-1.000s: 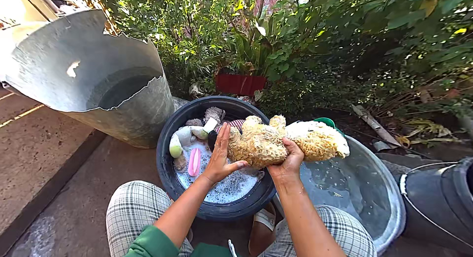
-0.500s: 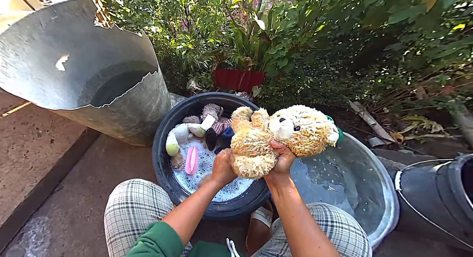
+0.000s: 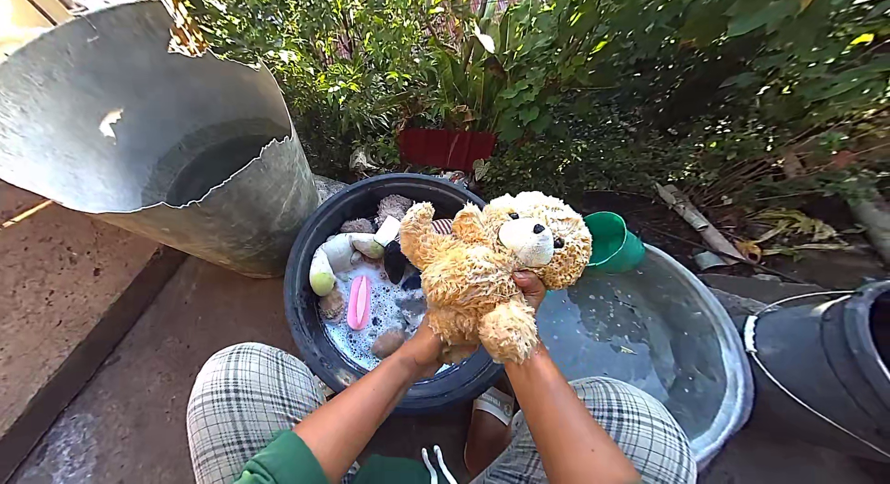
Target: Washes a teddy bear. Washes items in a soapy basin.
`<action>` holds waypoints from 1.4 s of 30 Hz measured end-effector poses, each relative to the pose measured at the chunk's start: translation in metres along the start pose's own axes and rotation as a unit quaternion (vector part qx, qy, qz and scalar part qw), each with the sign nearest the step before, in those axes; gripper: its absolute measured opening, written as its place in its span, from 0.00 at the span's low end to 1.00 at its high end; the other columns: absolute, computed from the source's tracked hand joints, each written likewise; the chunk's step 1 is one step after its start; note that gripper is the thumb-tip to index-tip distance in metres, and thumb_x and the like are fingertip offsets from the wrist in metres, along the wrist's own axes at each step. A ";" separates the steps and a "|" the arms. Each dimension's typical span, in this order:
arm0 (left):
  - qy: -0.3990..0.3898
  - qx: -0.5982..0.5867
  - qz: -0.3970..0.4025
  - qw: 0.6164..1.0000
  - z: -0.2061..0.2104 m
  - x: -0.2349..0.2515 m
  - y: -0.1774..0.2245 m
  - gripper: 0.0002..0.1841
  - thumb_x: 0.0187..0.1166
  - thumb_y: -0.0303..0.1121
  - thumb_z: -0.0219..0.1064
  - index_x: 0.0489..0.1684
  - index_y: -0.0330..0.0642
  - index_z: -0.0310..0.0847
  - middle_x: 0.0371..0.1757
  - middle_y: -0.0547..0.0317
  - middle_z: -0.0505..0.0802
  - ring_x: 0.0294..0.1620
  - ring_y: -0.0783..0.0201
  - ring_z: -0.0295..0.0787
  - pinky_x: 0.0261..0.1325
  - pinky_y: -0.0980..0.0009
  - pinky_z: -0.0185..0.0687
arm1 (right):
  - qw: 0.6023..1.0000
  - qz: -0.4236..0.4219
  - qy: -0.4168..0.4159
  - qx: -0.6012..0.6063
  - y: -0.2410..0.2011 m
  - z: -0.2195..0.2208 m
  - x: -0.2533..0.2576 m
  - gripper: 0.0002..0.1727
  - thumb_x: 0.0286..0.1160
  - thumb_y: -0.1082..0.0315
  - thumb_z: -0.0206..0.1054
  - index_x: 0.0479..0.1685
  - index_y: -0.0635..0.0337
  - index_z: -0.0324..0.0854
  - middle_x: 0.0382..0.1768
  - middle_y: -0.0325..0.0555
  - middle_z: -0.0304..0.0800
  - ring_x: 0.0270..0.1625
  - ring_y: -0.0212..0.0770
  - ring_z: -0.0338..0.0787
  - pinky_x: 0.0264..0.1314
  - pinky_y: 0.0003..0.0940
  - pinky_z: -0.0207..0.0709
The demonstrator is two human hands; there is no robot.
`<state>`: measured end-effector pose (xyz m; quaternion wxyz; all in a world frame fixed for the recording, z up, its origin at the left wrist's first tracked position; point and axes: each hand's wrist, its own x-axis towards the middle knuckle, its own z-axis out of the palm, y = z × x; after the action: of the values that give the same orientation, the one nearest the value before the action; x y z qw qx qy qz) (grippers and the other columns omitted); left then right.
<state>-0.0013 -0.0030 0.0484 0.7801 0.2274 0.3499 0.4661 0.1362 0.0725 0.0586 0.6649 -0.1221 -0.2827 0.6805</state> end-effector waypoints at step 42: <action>0.183 0.062 0.112 0.975 -0.020 0.023 0.068 0.28 0.87 0.40 0.59 0.81 0.35 0.58 0.53 0.47 0.89 0.51 0.63 0.91 0.56 0.65 0.90 | 0.866 0.327 0.015 -0.378 0.014 0.028 -0.016 0.21 0.49 0.76 0.79 0.46 0.56 0.83 0.37 0.32 0.93 0.44 0.24 0.92 0.54 0.26 0.86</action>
<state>-0.0477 0.0498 0.0737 0.6299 0.2234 0.4872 0.5620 0.1109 0.0511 0.0701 0.3113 -0.4595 -0.4524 0.6981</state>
